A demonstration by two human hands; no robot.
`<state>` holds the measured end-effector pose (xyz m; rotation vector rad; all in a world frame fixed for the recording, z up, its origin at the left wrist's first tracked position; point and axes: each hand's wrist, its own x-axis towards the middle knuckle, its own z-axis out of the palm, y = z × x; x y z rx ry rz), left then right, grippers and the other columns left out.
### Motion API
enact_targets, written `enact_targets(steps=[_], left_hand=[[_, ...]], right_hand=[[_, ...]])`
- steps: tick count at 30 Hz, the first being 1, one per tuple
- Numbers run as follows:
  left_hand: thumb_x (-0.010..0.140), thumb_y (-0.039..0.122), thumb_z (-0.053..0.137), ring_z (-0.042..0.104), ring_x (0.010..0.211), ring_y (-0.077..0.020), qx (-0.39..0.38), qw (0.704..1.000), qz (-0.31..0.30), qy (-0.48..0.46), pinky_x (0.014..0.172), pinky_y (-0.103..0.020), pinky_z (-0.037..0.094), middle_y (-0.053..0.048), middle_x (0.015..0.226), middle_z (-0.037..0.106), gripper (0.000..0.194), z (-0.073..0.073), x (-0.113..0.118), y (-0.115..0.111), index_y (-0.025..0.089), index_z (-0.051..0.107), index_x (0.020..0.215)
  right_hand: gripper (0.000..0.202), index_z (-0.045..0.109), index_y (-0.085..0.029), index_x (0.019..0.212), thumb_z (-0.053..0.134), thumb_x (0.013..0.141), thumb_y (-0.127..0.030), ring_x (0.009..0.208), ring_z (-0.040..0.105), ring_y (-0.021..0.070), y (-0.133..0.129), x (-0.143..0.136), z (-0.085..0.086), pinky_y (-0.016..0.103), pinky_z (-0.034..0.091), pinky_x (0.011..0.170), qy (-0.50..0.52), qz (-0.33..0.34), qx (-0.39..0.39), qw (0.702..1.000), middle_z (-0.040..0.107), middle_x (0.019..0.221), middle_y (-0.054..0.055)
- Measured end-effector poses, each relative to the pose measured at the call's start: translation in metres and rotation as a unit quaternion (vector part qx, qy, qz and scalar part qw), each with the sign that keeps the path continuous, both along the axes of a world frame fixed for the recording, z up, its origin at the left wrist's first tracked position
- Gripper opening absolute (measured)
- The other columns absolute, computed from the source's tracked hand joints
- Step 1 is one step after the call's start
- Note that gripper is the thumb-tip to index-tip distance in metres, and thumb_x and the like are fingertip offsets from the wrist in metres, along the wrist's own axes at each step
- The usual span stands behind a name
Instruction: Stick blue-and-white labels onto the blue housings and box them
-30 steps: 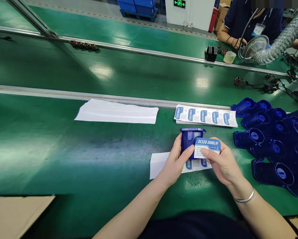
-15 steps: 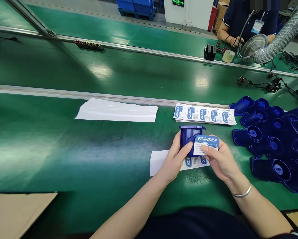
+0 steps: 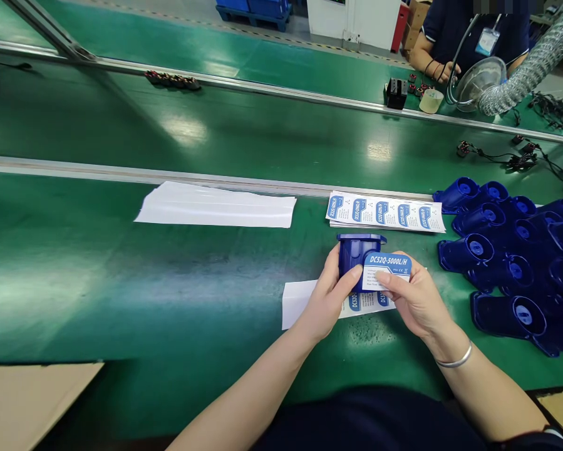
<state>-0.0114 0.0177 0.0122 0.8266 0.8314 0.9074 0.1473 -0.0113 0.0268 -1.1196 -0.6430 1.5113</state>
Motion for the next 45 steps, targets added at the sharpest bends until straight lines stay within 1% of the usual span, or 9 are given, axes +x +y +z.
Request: enact_targets(steps=[5, 8, 15, 20, 25, 31, 35, 40, 45], left_hand=[[0.093, 0.045, 0.063, 0.040, 0.142, -0.0318, -0.001, 1.000, -0.008, 0.002, 0.118, -0.045, 0.034, -0.007, 0.153, 0.048, 0.066, 0.0011, -0.0005, -0.0001, 0.026, 0.038, 0.151], [0.093, 0.045, 0.063, 0.040, 0.143, -0.0312, 0.002, 1.000, -0.008, 0.000, 0.119, -0.044, 0.033, -0.008, 0.154, 0.047, 0.066, 0.0007, -0.0005, -0.0003, 0.025, 0.037, 0.151], [0.091, 0.046, 0.064, 0.042, 0.141, -0.0322, 0.001, 1.000, -0.005, -0.001, 0.116, -0.044, 0.037, -0.007, 0.151, 0.050, 0.065, 0.0015, -0.0007, -0.0003, 0.027, 0.041, 0.149], [0.093, 0.046, 0.063, 0.041, 0.142, -0.0314, 0.005, 1.000, -0.005, 0.003, 0.118, -0.043, 0.035, -0.007, 0.152, 0.048, 0.064, 0.0006, -0.0012, -0.0001, 0.028, 0.040, 0.150], [0.093, 0.046, 0.062, 0.040, 0.143, -0.0314, 0.015, 1.000, -0.001, 0.004, 0.118, -0.044, 0.034, -0.007, 0.151, 0.050, 0.063, -0.0002, -0.0012, 0.0003, 0.027, 0.042, 0.150], [0.095, 0.044, 0.059, 0.039, 0.144, -0.0286, 0.031, 1.000, -0.005, 0.002, 0.120, -0.041, 0.032, -0.005, 0.153, 0.048, 0.060, 0.0012, -0.0007, 0.0009, 0.028, 0.041, 0.150], [0.095, 0.045, 0.060, 0.040, 0.142, -0.0303, 0.014, 1.000, -0.006, 0.001, 0.117, -0.042, 0.036, -0.006, 0.153, 0.048, 0.061, 0.0022, -0.0009, 0.0005, 0.028, 0.041, 0.150], [0.093, 0.047, 0.061, 0.040, 0.142, -0.0315, 0.007, 1.000, -0.004, 0.006, 0.117, -0.043, 0.036, -0.007, 0.153, 0.048, 0.062, 0.0040, -0.0015, -0.0007, 0.028, 0.041, 0.149], [0.089, 0.041, 0.069, 0.045, 0.139, -0.0324, 0.009, 1.000, -0.013, -0.008, 0.114, -0.044, 0.039, -0.008, 0.152, 0.048, 0.070, 0.0046, -0.0011, -0.0024, 0.027, 0.037, 0.150]], right_hand=[[0.031, 0.062, -0.020, 0.083, 0.089, 0.073, -0.031, 0.058, 0.038, 0.0090, -0.0006, -0.0002, 0.0007, 0.022, 0.032, 0.054, -0.004, 0.003, 0.001, 1.000, 0.053, 0.070, -0.004], [0.031, 0.062, -0.020, 0.082, 0.089, 0.072, -0.031, 0.059, 0.040, 0.0094, -0.0008, -0.0005, 0.0006, 0.022, 0.032, 0.054, -0.003, 0.003, -0.002, 1.000, 0.054, 0.070, -0.004], [0.032, 0.062, -0.021, 0.082, 0.091, 0.071, -0.032, 0.060, 0.042, 0.0105, -0.0001, 0.0001, -0.0004, 0.023, 0.033, 0.055, 0.005, 0.001, -0.007, 1.000, 0.055, 0.071, -0.004], [0.032, 0.062, -0.021, 0.082, 0.090, 0.071, -0.030, 0.059, 0.041, 0.0099, -0.0001, 0.0004, -0.0013, 0.023, 0.034, 0.055, 0.007, 0.001, -0.003, 1.000, 0.054, 0.069, -0.004], [0.033, 0.062, -0.020, 0.082, 0.090, 0.070, -0.031, 0.059, 0.041, 0.0100, 0.0002, -0.0002, -0.0005, 0.023, 0.034, 0.055, 0.009, 0.000, -0.002, 1.000, 0.054, 0.068, -0.004], [0.032, 0.060, -0.020, 0.079, 0.090, 0.072, -0.029, 0.058, 0.042, 0.0094, -0.0002, -0.0008, 0.0003, 0.022, 0.033, 0.054, 0.012, -0.001, 0.006, 1.000, 0.053, 0.065, -0.005], [0.034, 0.060, -0.020, 0.079, 0.091, 0.070, -0.032, 0.058, 0.043, 0.0103, -0.0001, -0.0007, 0.0006, 0.023, 0.034, 0.054, 0.007, -0.002, 0.001, 1.000, 0.054, 0.066, -0.005], [0.036, 0.060, -0.021, 0.081, 0.091, 0.069, -0.035, 0.057, 0.043, 0.0108, 0.0003, -0.0010, 0.0010, 0.024, 0.035, 0.054, 0.002, 0.001, 0.003, 1.000, 0.054, 0.065, -0.005], [0.036, 0.060, -0.021, 0.081, 0.092, 0.069, -0.033, 0.058, 0.041, 0.0102, -0.0002, -0.0020, 0.0007, 0.023, 0.033, 0.053, 0.015, -0.007, 0.002, 1.000, 0.054, 0.067, -0.005]])
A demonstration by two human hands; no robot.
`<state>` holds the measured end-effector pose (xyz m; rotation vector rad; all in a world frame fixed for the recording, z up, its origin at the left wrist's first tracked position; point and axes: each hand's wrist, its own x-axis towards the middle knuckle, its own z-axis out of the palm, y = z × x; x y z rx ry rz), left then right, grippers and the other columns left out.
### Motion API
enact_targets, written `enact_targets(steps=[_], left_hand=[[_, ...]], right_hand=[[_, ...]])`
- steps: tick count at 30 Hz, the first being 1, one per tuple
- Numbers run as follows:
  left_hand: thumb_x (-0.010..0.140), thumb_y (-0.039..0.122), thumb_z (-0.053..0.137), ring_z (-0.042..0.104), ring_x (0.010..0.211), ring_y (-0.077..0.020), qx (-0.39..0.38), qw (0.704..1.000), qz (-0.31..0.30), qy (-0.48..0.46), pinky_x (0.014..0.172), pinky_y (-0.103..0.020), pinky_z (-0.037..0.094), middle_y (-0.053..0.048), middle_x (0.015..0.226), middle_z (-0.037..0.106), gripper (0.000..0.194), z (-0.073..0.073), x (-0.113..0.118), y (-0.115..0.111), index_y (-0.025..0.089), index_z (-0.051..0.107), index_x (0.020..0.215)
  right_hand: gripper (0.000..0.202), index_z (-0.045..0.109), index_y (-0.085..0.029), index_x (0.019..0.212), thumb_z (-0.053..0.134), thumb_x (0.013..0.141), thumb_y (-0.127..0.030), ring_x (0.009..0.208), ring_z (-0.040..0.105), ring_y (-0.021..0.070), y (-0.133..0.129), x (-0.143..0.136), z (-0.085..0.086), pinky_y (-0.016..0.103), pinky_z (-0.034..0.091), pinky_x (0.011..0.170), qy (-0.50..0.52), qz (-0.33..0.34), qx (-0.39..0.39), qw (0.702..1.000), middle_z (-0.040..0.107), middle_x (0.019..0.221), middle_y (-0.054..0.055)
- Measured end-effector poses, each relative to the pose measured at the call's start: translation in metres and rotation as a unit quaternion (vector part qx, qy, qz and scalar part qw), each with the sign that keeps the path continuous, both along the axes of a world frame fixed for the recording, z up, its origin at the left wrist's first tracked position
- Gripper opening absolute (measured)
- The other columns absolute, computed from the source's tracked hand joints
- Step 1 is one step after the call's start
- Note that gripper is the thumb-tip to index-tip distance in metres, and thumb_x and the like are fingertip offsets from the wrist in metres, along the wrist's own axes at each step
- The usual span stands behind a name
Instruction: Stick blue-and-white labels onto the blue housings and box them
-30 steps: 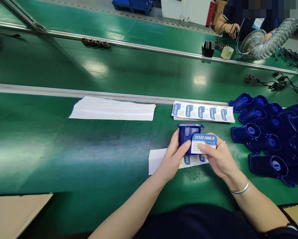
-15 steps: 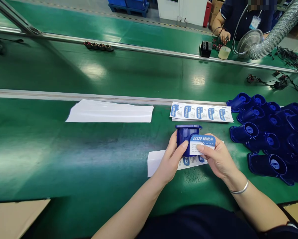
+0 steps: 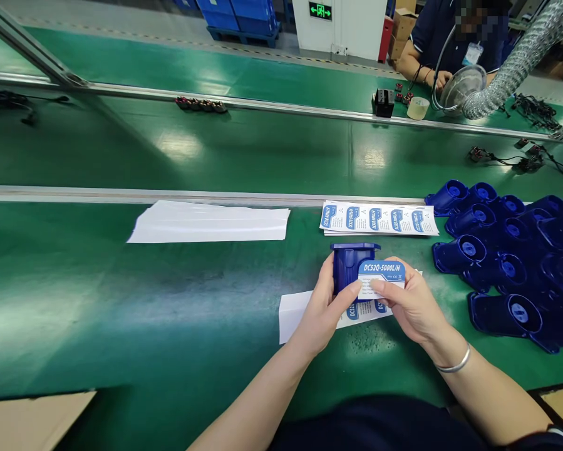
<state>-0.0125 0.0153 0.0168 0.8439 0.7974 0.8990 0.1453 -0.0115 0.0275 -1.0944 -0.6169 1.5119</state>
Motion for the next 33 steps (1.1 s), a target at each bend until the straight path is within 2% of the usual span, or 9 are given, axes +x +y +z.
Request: enact_targets(steps=[4, 16, 25, 30, 33], left_hand=[[0.087, 0.038, 0.071, 0.047, 0.136, -0.0319, 0.014, 1.000, 0.003, 0.001, 0.113, -0.042, 0.041, -0.009, 0.149, 0.051, 0.069, -0.001, 0.001, -0.001, 0.026, 0.039, 0.148], [0.087, 0.038, 0.071, 0.042, 0.141, -0.0332, 0.011, 1.000, 0.011, 0.015, 0.117, -0.045, 0.035, -0.009, 0.153, 0.047, 0.072, 0.002, 0.001, -0.001, 0.026, 0.037, 0.150], [0.087, 0.039, 0.072, 0.049, 0.136, -0.0317, 0.021, 1.000, 0.012, 0.012, 0.113, -0.042, 0.040, -0.009, 0.148, 0.052, 0.070, 0.001, 0.001, -0.002, 0.024, 0.040, 0.147], [0.086, 0.047, 0.072, 0.053, 0.130, -0.0310, -0.013, 0.998, 0.061, 0.022, 0.107, -0.042, 0.045, -0.009, 0.138, 0.059, 0.065, -0.005, 0.004, 0.002, 0.024, 0.045, 0.140], [0.083, 0.048, 0.074, 0.058, 0.123, -0.0317, -0.029, 0.994, 0.095, 0.043, 0.103, -0.044, 0.047, -0.011, 0.128, 0.063, 0.061, -0.008, 0.005, 0.005, 0.021, 0.049, 0.131]], right_hand=[[0.032, 0.061, -0.021, 0.084, 0.090, 0.072, -0.029, 0.058, 0.041, 0.0098, -0.001, 0.000, -0.001, 0.022, 0.034, 0.054, 0.009, 0.003, 0.011, 1.000, 0.054, 0.066, -0.005], [0.027, 0.062, -0.021, 0.085, 0.087, 0.077, -0.025, 0.059, 0.043, 0.0088, -0.001, 0.000, -0.003, 0.020, 0.035, 0.055, 0.020, 0.010, 0.024, 0.999, 0.056, 0.067, -0.006], [0.028, 0.062, -0.020, 0.087, 0.087, 0.076, -0.026, 0.061, 0.046, 0.0082, -0.001, 0.002, -0.002, 0.019, 0.038, 0.056, 0.022, 0.014, 0.019, 0.999, 0.059, 0.071, -0.005], [0.031, 0.061, -0.020, 0.087, 0.088, 0.075, -0.028, 0.062, 0.048, 0.0090, -0.005, -0.007, -0.004, 0.020, 0.042, 0.060, 0.008, 0.025, 0.028, 0.999, 0.059, 0.071, -0.005], [0.030, 0.062, -0.021, 0.091, 0.086, 0.077, -0.031, 0.069, 0.053, 0.0113, -0.008, -0.013, -0.006, 0.022, 0.045, 0.064, -0.009, 0.031, 0.042, 0.999, 0.062, 0.078, -0.003]])
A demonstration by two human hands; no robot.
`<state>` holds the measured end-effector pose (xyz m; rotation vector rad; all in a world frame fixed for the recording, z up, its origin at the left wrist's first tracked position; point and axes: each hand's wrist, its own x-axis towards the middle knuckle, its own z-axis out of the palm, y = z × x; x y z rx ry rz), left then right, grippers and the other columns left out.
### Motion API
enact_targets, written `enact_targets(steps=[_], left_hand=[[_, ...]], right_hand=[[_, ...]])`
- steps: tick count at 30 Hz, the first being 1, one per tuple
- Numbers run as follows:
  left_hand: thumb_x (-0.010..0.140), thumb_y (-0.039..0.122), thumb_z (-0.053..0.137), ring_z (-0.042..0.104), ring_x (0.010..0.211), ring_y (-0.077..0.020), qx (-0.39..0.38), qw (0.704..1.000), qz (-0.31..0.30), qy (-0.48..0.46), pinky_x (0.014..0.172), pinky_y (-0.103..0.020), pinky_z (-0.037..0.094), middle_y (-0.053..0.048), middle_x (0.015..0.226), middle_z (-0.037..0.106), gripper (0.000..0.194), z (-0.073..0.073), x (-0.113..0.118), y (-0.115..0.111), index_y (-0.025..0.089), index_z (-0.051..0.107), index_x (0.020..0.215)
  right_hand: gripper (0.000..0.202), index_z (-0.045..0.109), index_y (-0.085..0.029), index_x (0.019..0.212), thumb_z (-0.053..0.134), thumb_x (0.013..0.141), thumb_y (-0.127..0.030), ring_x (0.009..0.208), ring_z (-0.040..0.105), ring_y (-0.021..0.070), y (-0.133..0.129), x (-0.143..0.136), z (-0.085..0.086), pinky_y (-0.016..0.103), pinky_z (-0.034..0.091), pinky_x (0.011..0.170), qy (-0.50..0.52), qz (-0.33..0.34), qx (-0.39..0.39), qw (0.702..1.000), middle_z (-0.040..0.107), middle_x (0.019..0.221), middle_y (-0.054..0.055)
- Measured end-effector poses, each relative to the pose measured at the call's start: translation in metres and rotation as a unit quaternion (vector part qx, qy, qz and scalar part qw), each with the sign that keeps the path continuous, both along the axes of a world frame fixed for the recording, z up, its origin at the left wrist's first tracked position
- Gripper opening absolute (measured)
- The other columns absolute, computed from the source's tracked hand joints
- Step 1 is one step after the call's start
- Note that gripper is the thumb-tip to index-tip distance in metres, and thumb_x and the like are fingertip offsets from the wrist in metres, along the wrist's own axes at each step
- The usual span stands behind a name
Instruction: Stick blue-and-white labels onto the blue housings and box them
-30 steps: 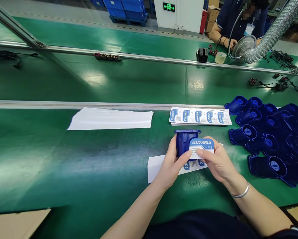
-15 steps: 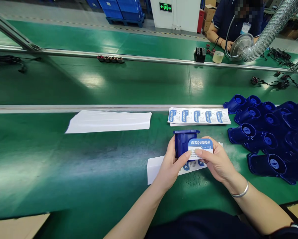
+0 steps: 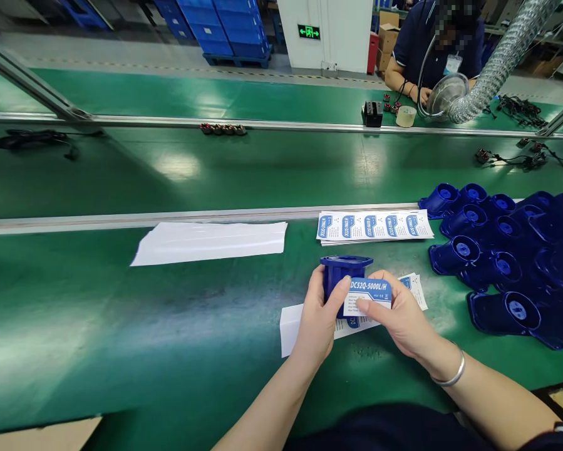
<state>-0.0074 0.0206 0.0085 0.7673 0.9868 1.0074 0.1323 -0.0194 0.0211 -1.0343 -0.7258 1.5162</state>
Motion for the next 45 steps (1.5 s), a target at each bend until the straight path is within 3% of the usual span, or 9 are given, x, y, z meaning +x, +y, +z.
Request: enact_targets(steps=[11, 14, 17, 23, 30, 33, 38, 41, 45], left_hand=[[0.066, 0.023, 0.089, 0.059, 0.124, -0.0298, 0.015, 0.994, -0.077, -0.073, 0.105, -0.042, 0.048, -0.010, 0.137, 0.060, 0.096, 0.016, -0.004, -0.012, 0.028, 0.035, 0.145], [0.072, 0.035, 0.087, 0.057, 0.128, -0.0307, 0.021, 0.993, -0.057, -0.100, 0.106, -0.042, 0.048, -0.012, 0.139, 0.059, 0.091, 0.012, -0.005, -0.011, 0.027, 0.036, 0.146], [0.079, 0.049, 0.080, 0.057, 0.127, -0.0322, -0.002, 0.995, -0.015, -0.101, 0.105, -0.045, 0.049, -0.012, 0.136, 0.061, 0.077, 0.005, -0.006, -0.008, 0.027, 0.044, 0.142], [0.075, 0.046, 0.084, 0.064, 0.118, -0.0328, 0.001, 0.995, -0.001, -0.095, 0.100, -0.045, 0.052, -0.011, 0.121, 0.069, 0.070, -0.002, -0.008, -0.008, 0.025, 0.054, 0.135], [0.071, 0.043, 0.086, 0.069, 0.107, -0.0310, -0.005, 0.993, -0.022, -0.114, 0.097, -0.044, 0.054, -0.009, 0.105, 0.075, 0.052, -0.002, -0.006, -0.014, 0.023, 0.067, 0.116], [0.068, 0.048, 0.087, 0.071, 0.101, -0.0300, -0.020, 0.993, -0.025, -0.118, 0.095, -0.044, 0.055, -0.008, 0.100, 0.076, 0.050, 0.000, -0.006, -0.019, 0.023, 0.072, 0.109], [0.068, 0.053, 0.085, 0.072, 0.100, -0.0282, -0.041, 0.991, -0.035, -0.125, 0.093, -0.039, 0.056, -0.006, 0.102, 0.077, 0.046, -0.002, -0.012, -0.028, 0.025, 0.076, 0.102], [0.070, 0.054, 0.083, 0.071, 0.104, -0.0306, -0.041, 0.989, -0.044, -0.135, 0.098, -0.043, 0.054, -0.008, 0.107, 0.076, 0.047, -0.006, -0.013, -0.029, 0.024, 0.076, 0.105], [0.073, 0.055, 0.079, 0.069, 0.109, -0.0336, -0.040, 0.986, -0.053, -0.151, 0.103, -0.049, 0.050, -0.011, 0.109, 0.076, 0.055, -0.011, -0.011, -0.027, 0.023, 0.072, 0.117]], right_hand=[[0.025, 0.063, -0.019, 0.100, 0.075, 0.088, -0.036, 0.069, 0.050, 0.0112, 0.011, 0.019, 0.006, 0.021, 0.040, 0.061, 0.050, 0.007, 0.049, 0.998, 0.059, 0.081, -0.001], [0.026, 0.059, -0.021, 0.106, 0.070, 0.092, -0.040, 0.070, 0.051, 0.0118, 0.009, 0.020, 0.008, 0.023, 0.042, 0.063, 0.008, 0.032, 0.091, 0.995, 0.058, 0.085, 0.000], [0.030, 0.055, -0.022, 0.112, 0.067, 0.095, -0.043, 0.079, 0.054, 0.0147, 0.006, 0.021, 0.012, 0.027, 0.044, 0.070, -0.098, 0.004, 0.132, 0.986, 0.058, 0.092, 0.001], [0.031, 0.050, -0.021, 0.080, 0.058, 0.099, -0.043, 0.067, 0.045, 0.0137, 0.001, 0.024, 0.020, 0.029, 0.035, 0.062, -0.347, -0.055, 0.218, 0.911, 0.047, 0.073, -0.002], [0.036, 0.030, -0.022, 0.071, 0.043, 0.104, -0.017, 0.062, 0.035, 0.0147, 0.000, 0.019, 0.020, 0.032, 0.027, 0.061, -0.462, -0.109, 0.324, 0.818, 0.033, 0.067, -0.003], [0.034, 0.030, -0.024, 0.073, 0.042, 0.103, -0.015, 0.064, 0.035, 0.0171, 0.000, 0.016, 0.018, 0.034, 0.027, 0.062, -0.479, -0.107, 0.349, 0.798, 0.034, 0.068, -0.002], [0.034, 0.029, -0.025, 0.073, 0.041, 0.104, -0.017, 0.066, 0.037, 0.0190, -0.002, 0.008, 0.016, 0.035, 0.029, 0.062, -0.452, -0.092, 0.345, 0.817, 0.035, 0.069, -0.001], [0.032, 0.031, -0.025, 0.074, 0.040, 0.104, -0.018, 0.066, 0.038, 0.0189, -0.003, 0.003, 0.013, 0.035, 0.030, 0.063, -0.412, -0.096, 0.342, 0.839, 0.035, 0.070, -0.001], [0.024, 0.039, -0.024, 0.082, 0.045, 0.104, -0.030, 0.074, 0.045, 0.0190, -0.004, -0.006, 0.001, 0.034, 0.038, 0.069, -0.300, -0.115, 0.266, 0.909, 0.042, 0.081, 0.001]])
